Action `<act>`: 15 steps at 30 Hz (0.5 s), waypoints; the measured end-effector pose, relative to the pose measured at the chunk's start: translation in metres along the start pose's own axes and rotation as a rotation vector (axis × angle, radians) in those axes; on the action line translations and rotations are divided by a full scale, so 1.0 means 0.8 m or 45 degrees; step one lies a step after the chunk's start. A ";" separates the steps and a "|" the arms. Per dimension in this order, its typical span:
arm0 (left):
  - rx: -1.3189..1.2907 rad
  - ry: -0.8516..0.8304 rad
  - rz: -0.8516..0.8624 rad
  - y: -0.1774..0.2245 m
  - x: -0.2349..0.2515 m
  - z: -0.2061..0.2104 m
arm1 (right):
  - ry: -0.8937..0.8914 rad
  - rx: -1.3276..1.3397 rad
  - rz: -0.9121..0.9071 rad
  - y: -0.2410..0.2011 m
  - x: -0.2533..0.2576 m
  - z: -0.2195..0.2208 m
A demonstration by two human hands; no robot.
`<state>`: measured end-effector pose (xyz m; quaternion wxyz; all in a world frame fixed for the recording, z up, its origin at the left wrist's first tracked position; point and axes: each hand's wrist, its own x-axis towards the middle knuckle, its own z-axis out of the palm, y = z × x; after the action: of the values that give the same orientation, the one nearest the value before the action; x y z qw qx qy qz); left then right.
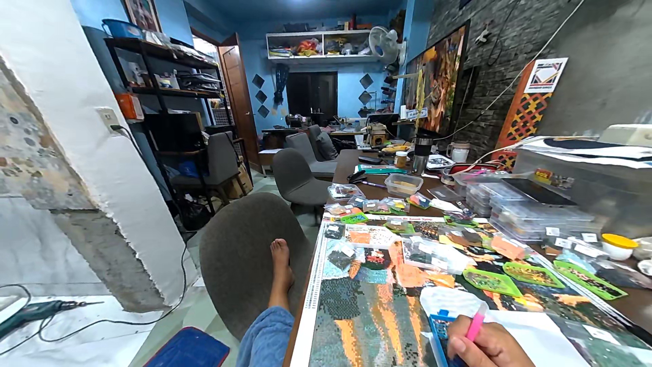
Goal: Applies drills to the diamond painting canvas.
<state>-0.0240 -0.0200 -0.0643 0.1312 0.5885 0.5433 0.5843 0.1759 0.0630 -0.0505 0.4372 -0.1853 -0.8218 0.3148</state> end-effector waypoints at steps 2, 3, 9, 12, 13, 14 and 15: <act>-0.006 0.015 0.004 0.001 0.003 -0.001 | 0.004 -0.005 -0.003 -0.001 0.000 -0.001; -0.003 0.030 0.005 0.002 0.004 -0.001 | 0.007 -0.018 -0.004 -0.003 0.000 -0.001; -0.031 0.049 0.000 0.009 0.008 -0.006 | 0.004 -0.017 -0.008 -0.003 0.000 0.001; -0.027 0.039 0.002 0.005 0.007 -0.004 | 0.004 -0.010 -0.007 -0.004 0.000 0.001; -0.027 0.033 0.001 0.004 0.006 -0.002 | 0.003 -0.007 -0.008 -0.004 0.000 0.001; -0.022 0.038 -0.003 0.004 0.005 -0.002 | 0.000 -0.007 -0.008 -0.004 0.000 0.000; -0.017 0.047 -0.009 0.003 0.004 -0.001 | -0.003 -0.010 -0.010 -0.004 -0.001 0.000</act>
<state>-0.0244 -0.0187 -0.0605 0.1272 0.5747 0.5439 0.5981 0.1758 0.0603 -0.0488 0.4368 -0.1835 -0.8242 0.3103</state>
